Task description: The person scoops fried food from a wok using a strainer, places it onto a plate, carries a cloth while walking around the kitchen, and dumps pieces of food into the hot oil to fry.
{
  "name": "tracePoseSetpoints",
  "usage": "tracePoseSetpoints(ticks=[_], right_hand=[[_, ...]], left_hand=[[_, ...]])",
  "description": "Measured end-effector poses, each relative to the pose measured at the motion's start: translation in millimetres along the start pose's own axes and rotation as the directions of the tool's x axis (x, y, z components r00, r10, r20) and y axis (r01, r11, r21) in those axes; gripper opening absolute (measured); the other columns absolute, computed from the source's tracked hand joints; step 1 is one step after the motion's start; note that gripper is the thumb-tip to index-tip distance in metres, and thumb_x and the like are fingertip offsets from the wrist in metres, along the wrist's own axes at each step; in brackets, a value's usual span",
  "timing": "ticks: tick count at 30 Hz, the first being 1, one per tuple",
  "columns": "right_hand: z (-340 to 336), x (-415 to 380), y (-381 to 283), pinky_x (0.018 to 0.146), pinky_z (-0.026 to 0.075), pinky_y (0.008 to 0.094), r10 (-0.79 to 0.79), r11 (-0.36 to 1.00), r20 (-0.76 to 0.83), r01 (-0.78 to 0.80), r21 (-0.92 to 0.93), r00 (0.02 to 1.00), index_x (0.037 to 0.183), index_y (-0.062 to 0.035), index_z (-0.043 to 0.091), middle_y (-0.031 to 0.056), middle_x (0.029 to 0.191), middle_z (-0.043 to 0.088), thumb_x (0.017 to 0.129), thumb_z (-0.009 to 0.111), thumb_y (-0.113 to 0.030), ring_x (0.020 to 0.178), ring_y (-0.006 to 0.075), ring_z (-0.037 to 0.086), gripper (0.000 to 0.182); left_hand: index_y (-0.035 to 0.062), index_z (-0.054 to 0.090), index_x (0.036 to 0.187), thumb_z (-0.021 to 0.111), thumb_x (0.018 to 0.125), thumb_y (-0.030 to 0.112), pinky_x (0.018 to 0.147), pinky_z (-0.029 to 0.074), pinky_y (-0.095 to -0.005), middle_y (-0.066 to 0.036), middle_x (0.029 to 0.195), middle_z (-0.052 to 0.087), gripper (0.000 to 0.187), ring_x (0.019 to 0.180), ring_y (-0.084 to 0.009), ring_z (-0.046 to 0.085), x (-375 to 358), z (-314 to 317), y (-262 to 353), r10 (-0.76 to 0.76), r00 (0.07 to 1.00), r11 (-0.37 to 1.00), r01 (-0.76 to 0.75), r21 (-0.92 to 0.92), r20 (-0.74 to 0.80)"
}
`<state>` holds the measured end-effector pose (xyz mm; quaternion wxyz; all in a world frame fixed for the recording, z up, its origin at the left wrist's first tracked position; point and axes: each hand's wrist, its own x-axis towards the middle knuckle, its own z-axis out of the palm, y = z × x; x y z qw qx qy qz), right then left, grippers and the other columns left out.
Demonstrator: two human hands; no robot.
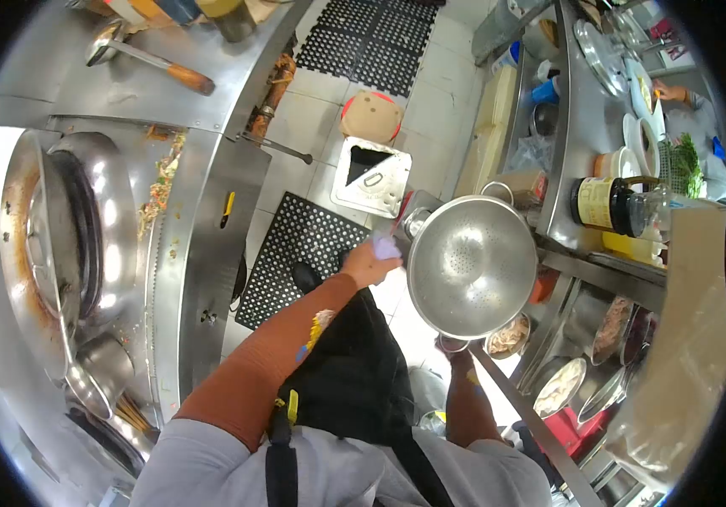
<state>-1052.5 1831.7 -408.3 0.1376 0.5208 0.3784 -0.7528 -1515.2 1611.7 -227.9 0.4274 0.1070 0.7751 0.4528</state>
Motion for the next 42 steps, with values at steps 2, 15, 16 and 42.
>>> tracePoseSetpoints(ticks=[2, 15, 16, 42], right_hand=[[44, -18, 23, 0.07, 0.053, 0.0415, 0.203, 0.968, 0.02, -0.203, 0.147, 0.979, 0.128, -0.0106, 0.049, 0.0178, 0.109, 0.063, 0.096, 0.054, -0.037, 0.087, 0.0324, 0.063, 0.042], [314, -167, -362, 0.108, 0.036, 0.0458, -0.891, -0.368, 0.421, 0.275, -0.888, 0.168, 0.125, 0.003, 0.057, 0.0277, 0.13, 0.054, 0.092, 0.058, -0.02, 0.123, 0.0424, 0.05, 0.04], [298, -152, -389, 0.109, 0.034, 0.0469, -0.883, -0.428, 0.446, 0.137, -0.893, 0.145, 0.129, 0.0021, 0.054, 0.0269, 0.137, 0.049, 0.091, 0.059, -0.022, 0.127, 0.041, 0.046, 0.045], [201, -71, -462, 0.108, 0.031, 0.0478, -0.802, -0.575, 0.53, -0.115, -0.81, 0.275, 0.096, -0.0118, 0.069, 0.0071, 0.102, 0.068, 0.091, 0.058, -0.03, 0.101, 0.0228, 0.061, 0.021]], left_hand=[[0.0024, 0.058, 0.119, 0.079, 0.076, 0.035, 0.08, 0.054, -0.0353, -0.015, 0.101, 0.068, 0.058, 0.091, -0.0241, 0.067, -28, -28, -24, 0.022, 0.998, 0.999, -0.02, 0.039, -0.063], [0.0016, 0.065, 0.101, 0.081, 0.073, 0.029, 0.074, 0.053, -0.0332, -0.01, 0.092, 0.07, 0.043, 0.082, -0.0203, 0.067, -226, -130, -115, -0.213, 0.939, 0.957, 0.145, -0.253, -0.268], [0.0014, 0.065, 0.101, 0.082, 0.073, 0.03, 0.075, 0.054, -0.0333, -0.01, 0.092, 0.07, 0.044, 0.082, -0.0201, 0.067, -233, -130, -127, -0.201, 0.939, 0.962, 0.134, -0.239, -0.281], [0.0028, 0.059, 0.119, 0.08, 0.072, 0.036, 0.09, 0.05, -0.0416, -0.021, 0.109, 0.066, 0.061, 0.101, -0.0367, 0.064, -145, -106, -47, -0.004, 0.998, 0.923, 0.026, 0.384, -0.057]])
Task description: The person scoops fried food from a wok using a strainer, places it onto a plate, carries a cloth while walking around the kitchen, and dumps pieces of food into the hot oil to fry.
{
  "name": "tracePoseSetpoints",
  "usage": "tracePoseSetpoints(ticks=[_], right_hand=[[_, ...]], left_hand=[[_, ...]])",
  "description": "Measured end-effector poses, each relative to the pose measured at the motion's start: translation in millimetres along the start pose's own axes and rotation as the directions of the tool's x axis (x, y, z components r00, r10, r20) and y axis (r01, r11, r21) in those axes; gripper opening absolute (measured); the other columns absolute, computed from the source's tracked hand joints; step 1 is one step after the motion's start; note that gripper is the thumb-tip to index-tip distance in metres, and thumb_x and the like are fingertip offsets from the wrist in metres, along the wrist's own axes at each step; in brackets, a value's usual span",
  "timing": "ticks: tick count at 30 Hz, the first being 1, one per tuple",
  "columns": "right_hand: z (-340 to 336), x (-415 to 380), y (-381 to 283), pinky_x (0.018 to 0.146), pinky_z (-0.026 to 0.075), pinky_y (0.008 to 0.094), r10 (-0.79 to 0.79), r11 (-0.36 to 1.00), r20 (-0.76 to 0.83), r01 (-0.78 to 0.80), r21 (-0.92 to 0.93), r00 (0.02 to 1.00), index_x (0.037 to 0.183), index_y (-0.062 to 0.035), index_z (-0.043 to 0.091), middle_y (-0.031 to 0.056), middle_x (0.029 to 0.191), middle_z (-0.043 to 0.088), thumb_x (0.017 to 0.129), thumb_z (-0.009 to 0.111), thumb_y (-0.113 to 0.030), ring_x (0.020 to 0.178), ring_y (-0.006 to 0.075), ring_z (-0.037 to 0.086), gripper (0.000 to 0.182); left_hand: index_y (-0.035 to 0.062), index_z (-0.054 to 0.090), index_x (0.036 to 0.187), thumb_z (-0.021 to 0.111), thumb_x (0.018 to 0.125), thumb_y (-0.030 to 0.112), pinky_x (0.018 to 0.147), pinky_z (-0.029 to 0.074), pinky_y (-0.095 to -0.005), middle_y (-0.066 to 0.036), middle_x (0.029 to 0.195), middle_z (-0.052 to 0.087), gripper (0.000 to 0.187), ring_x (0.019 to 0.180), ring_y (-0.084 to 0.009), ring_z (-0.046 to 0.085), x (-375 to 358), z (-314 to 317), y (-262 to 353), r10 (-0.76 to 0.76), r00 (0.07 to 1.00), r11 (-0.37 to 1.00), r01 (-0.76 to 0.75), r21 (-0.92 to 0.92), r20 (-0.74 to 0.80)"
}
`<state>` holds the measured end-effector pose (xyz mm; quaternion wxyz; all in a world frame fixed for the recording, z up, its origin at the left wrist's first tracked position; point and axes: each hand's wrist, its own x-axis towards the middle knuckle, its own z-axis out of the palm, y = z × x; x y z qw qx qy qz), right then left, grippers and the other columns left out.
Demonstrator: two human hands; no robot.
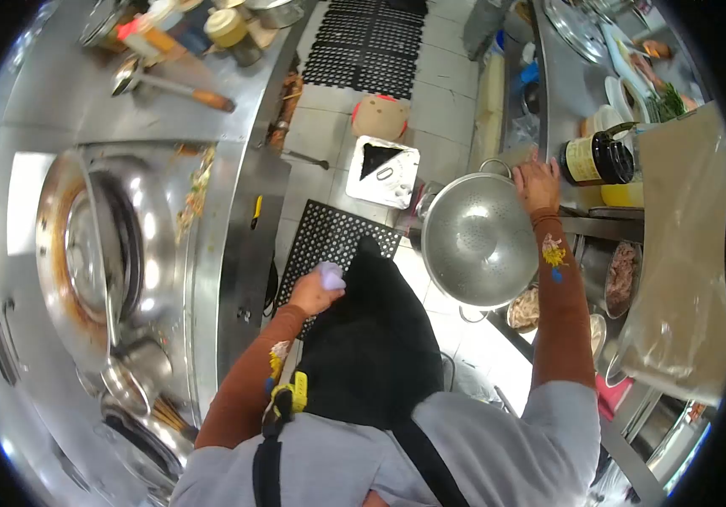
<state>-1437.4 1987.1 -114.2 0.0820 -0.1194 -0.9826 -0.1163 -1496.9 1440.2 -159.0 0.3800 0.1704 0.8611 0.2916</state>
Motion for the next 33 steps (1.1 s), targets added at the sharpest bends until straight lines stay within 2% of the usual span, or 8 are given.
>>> tracePoseSetpoints(ticks=[6, 9, 13, 15, 17, 19, 23, 33], right_hand=[[-10, 11, -7, 0.109, 0.03, 0.051, 0.016, 1.0, 0.04, -0.015, -0.014, 0.999, 0.094, -0.0115, 0.069, 0.0085, 0.099, 0.067, 0.088, 0.062, -0.028, 0.101, 0.0247, 0.06, 0.019], [-10, 13, -11, 0.108, 0.032, 0.0527, 0.005, 1.0, 0.047, -0.005, -0.001, 0.999, 0.095, -0.0102, 0.07, 0.0086, 0.095, 0.067, 0.086, 0.066, -0.025, 0.1, 0.025, 0.06, 0.018], [-8, 17, -14, 0.107, 0.034, 0.0541, -0.01, 1.0, 0.061, 0.009, 0.013, 0.998, 0.096, -0.0082, 0.071, 0.0082, 0.088, 0.067, 0.082, 0.071, -0.019, 0.097, 0.0253, 0.062, 0.017], [-8, 20, -14, 0.106, 0.035, 0.0553, -0.011, 1.0, 0.098, 0.012, -0.011, 0.995, 0.095, -0.0083, 0.071, 0.0075, 0.085, 0.066, 0.082, 0.071, -0.017, 0.096, 0.0249, 0.062, 0.016], [-9, 19, -13, 0.106, 0.035, 0.0564, -0.018, 1.0, 0.127, 0.02, -0.014, 0.992, 0.094, -0.0082, 0.071, 0.0067, 0.082, 0.064, 0.081, 0.072, -0.016, 0.096, 0.0246, 0.062, 0.016], [-9, 21, -11, 0.106, 0.035, 0.0575, -0.025, 1.0, 0.121, 0.026, -0.003, 0.992, 0.094, -0.008, 0.071, 0.0061, 0.08, 0.063, 0.081, 0.072, -0.016, 0.095, 0.0243, 0.062, 0.015], [-6, 22, -14, 0.105, 0.035, 0.0587, -0.001, 1.0, 0.098, 0.0, 0.018, 0.995, 0.093, -0.0074, 0.071, 0.0053, 0.077, 0.061, 0.08, 0.073, -0.015, 0.094, 0.0236, 0.062, 0.015], [-7, 22, -16, 0.107, 0.034, 0.0581, -0.007, 1.0, 0.082, 0.005, 0.019, 0.997, 0.092, -0.0075, 0.071, 0.0071, 0.077, 0.063, 0.081, 0.072, -0.016, 0.091, 0.0238, 0.063, 0.014]], left_hand=[[0.0044, 0.057, 0.117, 0.068, 0.079, 0.022, 0.09, 0.052, -0.0427, -0.017, 0.118, 0.062, 0.043, 0.104, -0.0333, 0.065, 173, 54, 32, 0.141, 0.896, 0.81, -0.349, 0.472, 0.422], [0.0046, 0.055, 0.124, 0.062, 0.085, 0.018, 0.087, 0.054, -0.0438, -0.015, 0.12, 0.063, 0.042, 0.108, -0.0314, 0.065, 273, 101, 35, 0.147, 0.758, 0.535, -0.601, 0.594, 0.635], [0.0012, 0.051, 0.135, 0.04, 0.099, 0.027, 0.089, 0.053, -0.0451, -0.02, 0.136, 0.054, 0.046, 0.117, -0.0317, 0.061, 388, 177, 16, 0.274, 0.737, 0.4, -0.672, 0.623, 0.618], [0.0031, 0.059, 0.128, 0.022, 0.102, 0.039, 0.091, 0.051, -0.0481, -0.017, 0.132, 0.058, 0.058, 0.116, -0.0325, 0.061, 427, 209, 29, -0.062, 0.924, 0.848, -0.15, 0.509, 0.376], [0.0021, 0.061, 0.125, 0.021, 0.099, 0.052, 0.09, 0.05, -0.0505, -0.019, 0.127, 0.061, 0.069, 0.116, -0.035, 0.061, 435, 232, 38, -0.293, 0.905, 0.908, 0.162, 0.386, 0.309], [-0.0017, 0.058, 0.127, 0.038, 0.091, 0.069, 0.087, 0.051, -0.0524, -0.025, 0.121, 0.063, 0.081, 0.116, -0.0393, 0.06, 445, 230, 39, -0.283, 0.909, 0.897, 0.139, 0.42, 0.305], [0.0118, 0.06, 0.13, 0.046, 0.096, 0.046, 0.082, 0.053, -0.0518, -0.018, 0.121, 0.065, 0.05, 0.11, -0.0329, 0.064, 432, 237, 33, -0.147, 0.845, 0.564, -0.355, 0.746, 0.514], [0.014, 0.034, 0.15, 0.058, 0.092, 0.028, 0.072, 0.056, -0.0564, -0.013, 0.134, 0.058, 0.064, 0.109, -0.0351, 0.064, 389, 197, 1, -0.284, 0.791, 0.42, -0.405, 0.812, 0.542]])
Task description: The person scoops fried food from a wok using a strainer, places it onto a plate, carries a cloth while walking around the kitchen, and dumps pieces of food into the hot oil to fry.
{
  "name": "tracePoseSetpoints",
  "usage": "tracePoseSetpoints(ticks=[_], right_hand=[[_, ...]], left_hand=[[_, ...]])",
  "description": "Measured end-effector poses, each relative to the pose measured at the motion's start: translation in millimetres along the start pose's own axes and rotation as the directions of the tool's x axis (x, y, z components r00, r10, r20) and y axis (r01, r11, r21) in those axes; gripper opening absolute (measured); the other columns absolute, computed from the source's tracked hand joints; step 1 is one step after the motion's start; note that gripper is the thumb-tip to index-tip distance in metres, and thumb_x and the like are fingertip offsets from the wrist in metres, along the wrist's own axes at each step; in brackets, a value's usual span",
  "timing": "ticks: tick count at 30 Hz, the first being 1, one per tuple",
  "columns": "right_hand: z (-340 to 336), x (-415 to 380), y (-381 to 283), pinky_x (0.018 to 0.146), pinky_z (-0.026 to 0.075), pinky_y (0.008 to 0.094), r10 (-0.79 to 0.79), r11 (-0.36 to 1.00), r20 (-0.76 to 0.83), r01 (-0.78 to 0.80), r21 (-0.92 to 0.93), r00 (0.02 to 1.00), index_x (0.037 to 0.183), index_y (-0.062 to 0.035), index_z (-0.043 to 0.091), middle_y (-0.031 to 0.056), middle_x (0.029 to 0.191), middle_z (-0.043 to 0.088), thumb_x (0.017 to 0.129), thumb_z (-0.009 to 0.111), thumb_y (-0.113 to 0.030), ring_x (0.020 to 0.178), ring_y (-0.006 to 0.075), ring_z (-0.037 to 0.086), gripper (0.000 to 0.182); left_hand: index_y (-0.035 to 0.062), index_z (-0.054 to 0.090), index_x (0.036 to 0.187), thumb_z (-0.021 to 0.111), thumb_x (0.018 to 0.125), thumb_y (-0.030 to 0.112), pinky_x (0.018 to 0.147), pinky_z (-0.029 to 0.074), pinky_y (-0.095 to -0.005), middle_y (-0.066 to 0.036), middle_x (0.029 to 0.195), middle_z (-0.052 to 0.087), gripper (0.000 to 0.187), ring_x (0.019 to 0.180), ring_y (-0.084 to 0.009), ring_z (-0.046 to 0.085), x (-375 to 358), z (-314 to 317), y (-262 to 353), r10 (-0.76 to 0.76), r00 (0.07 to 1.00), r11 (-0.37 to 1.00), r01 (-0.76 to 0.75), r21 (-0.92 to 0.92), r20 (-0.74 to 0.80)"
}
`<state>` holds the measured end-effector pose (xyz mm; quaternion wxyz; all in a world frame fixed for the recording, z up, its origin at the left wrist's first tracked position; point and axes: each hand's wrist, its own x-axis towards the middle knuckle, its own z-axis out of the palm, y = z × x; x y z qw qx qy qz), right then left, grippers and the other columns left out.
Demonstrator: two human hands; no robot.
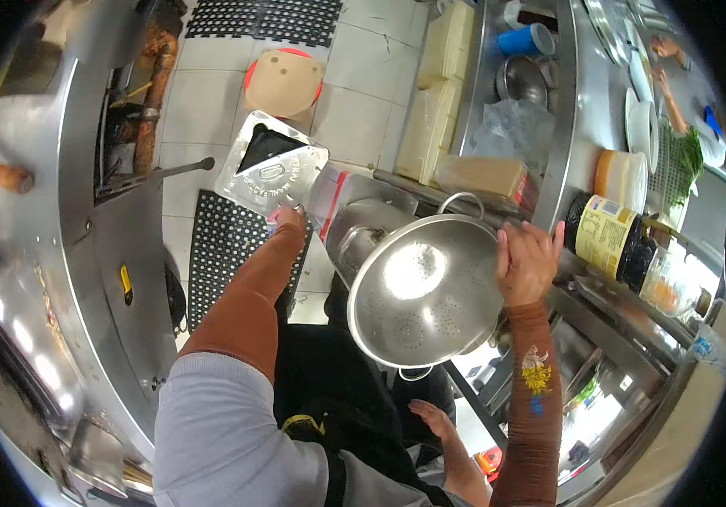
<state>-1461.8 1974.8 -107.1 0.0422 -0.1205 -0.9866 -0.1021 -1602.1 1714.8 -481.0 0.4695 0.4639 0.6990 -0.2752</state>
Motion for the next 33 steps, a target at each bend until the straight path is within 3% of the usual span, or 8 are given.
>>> tracePoseSetpoints(ticks=[5, 9, 14, 16, 21, 26, 28, 33], right_hand=[[2, -5, 4, 0.107, 0.033, 0.0583, -0.009, 0.997, 0.046, 0.012, -0.074, 0.999, 0.089, -0.0116, 0.071, 0.0066, 0.083, 0.066, 0.083, 0.069, -0.018, 0.093, 0.025, 0.063, 0.009], [-5, -12, 13, 0.111, 0.028, 0.0567, -0.087, 0.989, 0.146, 0.103, -0.104, 0.985, 0.092, -0.0116, 0.072, 0.0063, 0.097, 0.07, 0.09, 0.06, -0.018, 0.099, 0.0264, 0.063, 0.014], [37, -18, 48, 0.111, 0.027, 0.0534, -0.178, 0.969, -0.097, 0.157, -0.189, 0.979, 0.121, -0.0071, 0.064, 0.0136, 0.131, 0.06, 0.093, 0.055, -0.021, 0.109, 0.0328, 0.06, 0.033], [12, -11, 29, 0.113, 0.024, 0.0528, -0.052, 0.967, 0.121, 0.08, -0.241, 0.991, 0.124, -0.0061, 0.062, 0.0153, 0.131, 0.059, 0.094, 0.053, -0.029, 0.114, 0.0346, 0.057, 0.039], [44, 35, -27, 0.093, 0.042, 0.0514, -0.019, 0.998, 0.154, 0.01, 0.064, 0.988, 0.107, -0.0069, 0.07, 0.0173, 0.099, 0.07, 0.095, 0.049, -0.039, 0.093, 0.0382, 0.064, 0.04], [-28, 33, -272, 0.076, 0.05, 0.0407, -0.57, 0.617, -0.142, 0.536, 0.576, 0.809, 0.101, 0.0007, 0.066, 0.0208, 0.092, 0.068, 0.091, 0.055, -0.018, 0.082, 0.038, 0.063, 0.024], [-87, 7, -368, 0.076, 0.051, 0.0381, -0.779, 0.341, -0.283, 0.757, 0.558, 0.559, 0.103, 0.0013, 0.066, 0.0183, 0.089, 0.068, 0.09, 0.058, -0.016, 0.082, 0.032, 0.065, 0.023], [-148, -113, -542, 0.077, 0.051, 0.0338, -0.896, 0.061, -0.282, 0.725, 0.686, 0.342, 0.103, 0.0028, 0.067, 0.0154, 0.088, 0.069, 0.091, 0.06, -0.019, 0.082, 0.0228, 0.066, 0.026]], left_hand=[[0.0086, 0.052, 0.135, 0.063, 0.088, 0.029, 0.079, 0.054, -0.0567, -0.015, 0.133, 0.058, 0.052, 0.112, -0.0347, 0.062, -35, 41, 7, 0.047, 0.997, 0.945, -0.062, -0.321, -0.054], [0.0057, 0.059, 0.12, 0.078, 0.072, 0.019, 0.09, 0.052, -0.0443, -0.019, 0.113, 0.067, 0.054, 0.106, -0.0357, 0.065, -158, 86, -8, 0.024, 0.958, 0.622, -0.239, -0.746, -0.287], [0.0017, 0.062, 0.116, 0.083, 0.065, 0.034, 0.069, 0.058, -0.0412, -0.016, 0.099, 0.069, 0.064, 0.086, -0.0303, 0.07, -320, 184, -13, -0.204, 0.965, 0.05, -0.157, -0.986, -0.164], [0.0006, 0.064, 0.112, 0.081, 0.072, 0.034, 0.06, 0.059, -0.0399, -0.015, 0.1, 0.068, 0.055, 0.083, -0.0258, 0.069, -345, 251, 6, -0.372, 0.917, -0.155, -0.215, -0.964, -0.145], [0.0012, 0.057, 0.126, 0.075, 0.083, 0.034, 0.086, 0.056, -0.0425, -0.012, 0.105, 0.066, 0.057, 0.094, -0.0205, 0.066, -520, 335, 66, -0.63, 0.732, -0.66, -0.68, -0.319, -0.257], [-0.0001, 0.046, 0.136, 0.062, 0.088, 0.054, 0.097, 0.05, -0.0436, -0.021, 0.124, 0.06, 0.074, 0.111, -0.0299, 0.062, -592, 409, 168, -0.926, 0.328, -0.376, -0.78, 0.5, -0.185], [-0.0004, 0.045, 0.137, 0.04, 0.083, 0.079, 0.096, 0.049, -0.0505, -0.03, 0.129, 0.054, 0.096, 0.113, -0.0413, 0.059, -617, 434, 197, -0.966, 0.217, -0.252, -0.683, 0.686, -0.139], [-0.0016, 0.044, 0.137, 0.031, 0.079, 0.087, 0.087, 0.048, -0.0573, -0.034, 0.12, 0.055, 0.107, 0.105, -0.0483, 0.059, -674, 518, 278, -0.985, 0.078, -0.17, -0.437, 0.883, -0.151]])
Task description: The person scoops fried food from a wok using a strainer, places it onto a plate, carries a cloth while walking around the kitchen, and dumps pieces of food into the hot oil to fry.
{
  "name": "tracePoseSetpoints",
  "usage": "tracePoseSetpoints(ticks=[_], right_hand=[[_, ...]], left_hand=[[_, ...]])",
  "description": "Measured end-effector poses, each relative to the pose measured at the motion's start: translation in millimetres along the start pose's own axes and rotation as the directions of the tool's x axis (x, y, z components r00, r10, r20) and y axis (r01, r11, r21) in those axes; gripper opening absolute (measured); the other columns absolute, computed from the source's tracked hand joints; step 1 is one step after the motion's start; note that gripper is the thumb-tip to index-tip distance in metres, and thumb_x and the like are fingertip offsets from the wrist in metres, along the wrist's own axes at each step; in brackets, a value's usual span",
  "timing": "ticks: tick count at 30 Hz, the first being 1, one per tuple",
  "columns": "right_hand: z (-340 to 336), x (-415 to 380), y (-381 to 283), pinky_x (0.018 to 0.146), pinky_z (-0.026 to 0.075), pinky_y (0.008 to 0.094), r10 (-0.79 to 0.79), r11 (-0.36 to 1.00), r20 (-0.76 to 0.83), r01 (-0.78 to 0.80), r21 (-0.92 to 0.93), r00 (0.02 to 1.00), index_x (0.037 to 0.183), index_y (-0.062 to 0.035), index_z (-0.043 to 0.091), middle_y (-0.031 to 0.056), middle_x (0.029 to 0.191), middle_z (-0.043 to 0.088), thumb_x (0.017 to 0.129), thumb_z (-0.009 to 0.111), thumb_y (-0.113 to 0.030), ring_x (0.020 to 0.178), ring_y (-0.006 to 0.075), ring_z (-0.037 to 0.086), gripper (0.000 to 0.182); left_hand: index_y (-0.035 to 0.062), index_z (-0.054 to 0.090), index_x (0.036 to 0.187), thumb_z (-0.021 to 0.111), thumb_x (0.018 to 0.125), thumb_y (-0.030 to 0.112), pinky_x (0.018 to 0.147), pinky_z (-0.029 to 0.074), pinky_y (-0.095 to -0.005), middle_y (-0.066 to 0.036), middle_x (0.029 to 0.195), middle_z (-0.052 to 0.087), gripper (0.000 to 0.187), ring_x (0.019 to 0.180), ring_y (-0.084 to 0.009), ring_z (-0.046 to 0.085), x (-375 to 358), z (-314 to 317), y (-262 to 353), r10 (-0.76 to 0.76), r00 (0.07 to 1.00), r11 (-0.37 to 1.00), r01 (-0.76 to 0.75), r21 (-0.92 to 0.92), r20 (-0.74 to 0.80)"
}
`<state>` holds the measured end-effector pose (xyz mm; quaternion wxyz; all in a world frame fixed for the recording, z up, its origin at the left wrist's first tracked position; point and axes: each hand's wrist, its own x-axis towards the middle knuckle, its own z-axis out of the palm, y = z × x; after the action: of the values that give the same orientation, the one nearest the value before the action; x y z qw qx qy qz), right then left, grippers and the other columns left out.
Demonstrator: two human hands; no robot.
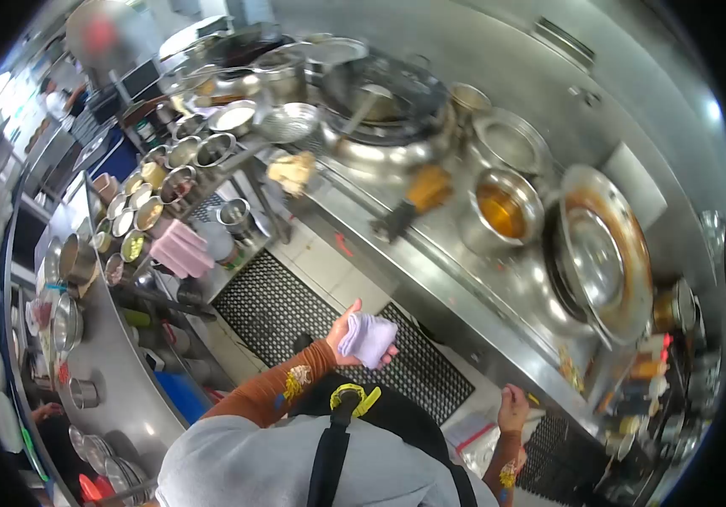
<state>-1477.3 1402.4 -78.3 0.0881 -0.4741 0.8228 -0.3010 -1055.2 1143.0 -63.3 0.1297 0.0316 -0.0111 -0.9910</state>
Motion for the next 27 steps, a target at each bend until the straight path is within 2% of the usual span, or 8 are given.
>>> tracePoseSetpoints(ticks=[1, 2, 5, 10, 17, 19, 24, 27], right_hand=[[24, 16, -41, 0.077, 0.051, 0.0332, -0.017, 0.999, 0.041, 0.016, 0.028, 0.999, 0.104, 0.0032, 0.067, 0.0153, 0.089, 0.069, 0.091, 0.06, -0.02, 0.082, 0.0218, 0.066, 0.027], [49, 27, -88, 0.082, 0.052, 0.0416, 0.014, 0.999, 0.122, -0.017, 0.03, 0.992, 0.106, -0.0027, 0.068, 0.0186, 0.094, 0.069, 0.094, 0.057, -0.024, 0.088, 0.0358, 0.067, 0.027], [124, 45, -193, 0.082, 0.052, 0.0407, 0.107, 0.994, 0.44, -0.112, -0.016, 0.891, 0.106, -0.0037, 0.068, 0.0177, 0.094, 0.07, 0.093, 0.058, -0.025, 0.088, 0.0335, 0.068, 0.027], [207, 37, -283, 0.082, 0.053, 0.0354, -0.024, 1.0, 0.701, 0.017, 0.017, 0.713, 0.106, -0.0045, 0.069, 0.0166, 0.096, 0.071, 0.09, 0.064, -0.028, 0.09, 0.0277, 0.069, 0.029], [259, 112, -446, 0.082, 0.052, 0.0281, -0.215, 0.918, 0.823, -0.179, 0.354, 0.526, 0.111, 0.0007, 0.067, 0.0108, 0.099, 0.071, 0.092, 0.065, -0.022, 0.092, 0.0144, 0.065, 0.03], [292, 149, -498, 0.083, 0.051, 0.0275, -0.415, 0.889, 0.715, 0.083, 0.45, 0.563, 0.116, 0.0, 0.065, 0.0109, 0.1, 0.071, 0.092, 0.065, -0.022, 0.092, 0.0156, 0.067, 0.032], [369, 235, -710, 0.09, 0.05, 0.0284, -0.708, 0.555, 0.57, -0.171, 0.814, 0.416, 0.122, 0.0024, 0.06, 0.0104, 0.109, 0.069, 0.094, 0.062, -0.014, 0.1, 0.0155, 0.064, 0.033], [395, 267, -834, 0.091, 0.052, 0.0326, -0.83, 0.396, 0.473, -0.285, 0.873, 0.296, 0.128, 0.0022, 0.055, 0.0147, 0.113, 0.066, 0.096, 0.06, -0.016, 0.102, 0.0201, 0.064, 0.036]], left_hand=[[-0.0011, 0.045, 0.137, 0.033, 0.083, 0.081, 0.093, 0.045, -0.0592, -0.036, 0.124, 0.053, 0.099, 0.109, -0.0494, 0.057, -22, -1, 21, 0.022, 0.997, 0.999, -0.02, -0.025, 0.069], [-0.0009, 0.046, 0.137, 0.034, 0.084, 0.081, 0.094, 0.045, -0.0586, -0.036, 0.125, 0.053, 0.098, 0.11, -0.0494, 0.057, -45, -5, 44, 0.051, 0.996, 0.998, -0.049, -0.03, 0.07], [-0.0002, 0.047, 0.136, 0.035, 0.086, 0.077, 0.096, 0.044, -0.057, -0.034, 0.126, 0.054, 0.093, 0.112, -0.0494, 0.056, -108, 4, 121, 0.231, 0.971, 0.972, -0.233, -0.038, -0.053], [0.0022, 0.05, 0.133, 0.038, 0.089, 0.071, 0.094, 0.046, -0.0556, -0.029, 0.124, 0.057, 0.082, 0.11, -0.0454, 0.058, -173, 11, 229, 0.502, 0.808, 0.857, -0.513, 0.049, -0.308], [0.0036, 0.052, 0.132, 0.03, 0.09, 0.072, 0.08, 0.052, -0.052, -0.027, 0.119, 0.061, 0.083, 0.103, -0.0432, 0.061, -233, 33, 367, 0.736, 0.624, 0.675, -0.701, 0.229, -0.261], [0.0011, 0.05, 0.133, 0.029, 0.091, 0.072, 0.086, 0.053, -0.0498, -0.027, 0.118, 0.062, 0.085, 0.103, -0.0404, 0.063, -254, 51, 386, 0.772, 0.606, 0.635, -0.727, 0.262, -0.192], [0.002, 0.05, 0.134, 0.03, 0.09, 0.072, 0.089, 0.051, -0.0517, -0.028, 0.121, 0.06, 0.085, 0.106, -0.044, 0.061, -308, 81, 414, 0.888, 0.444, 0.46, -0.865, 0.199, -0.119], [0.0025, 0.049, 0.134, 0.03, 0.09, 0.072, 0.092, 0.049, -0.052, -0.028, 0.124, 0.058, 0.084, 0.11, -0.0438, 0.06, -352, 77, 427, 0.951, 0.295, 0.308, -0.927, 0.216, -0.089]])
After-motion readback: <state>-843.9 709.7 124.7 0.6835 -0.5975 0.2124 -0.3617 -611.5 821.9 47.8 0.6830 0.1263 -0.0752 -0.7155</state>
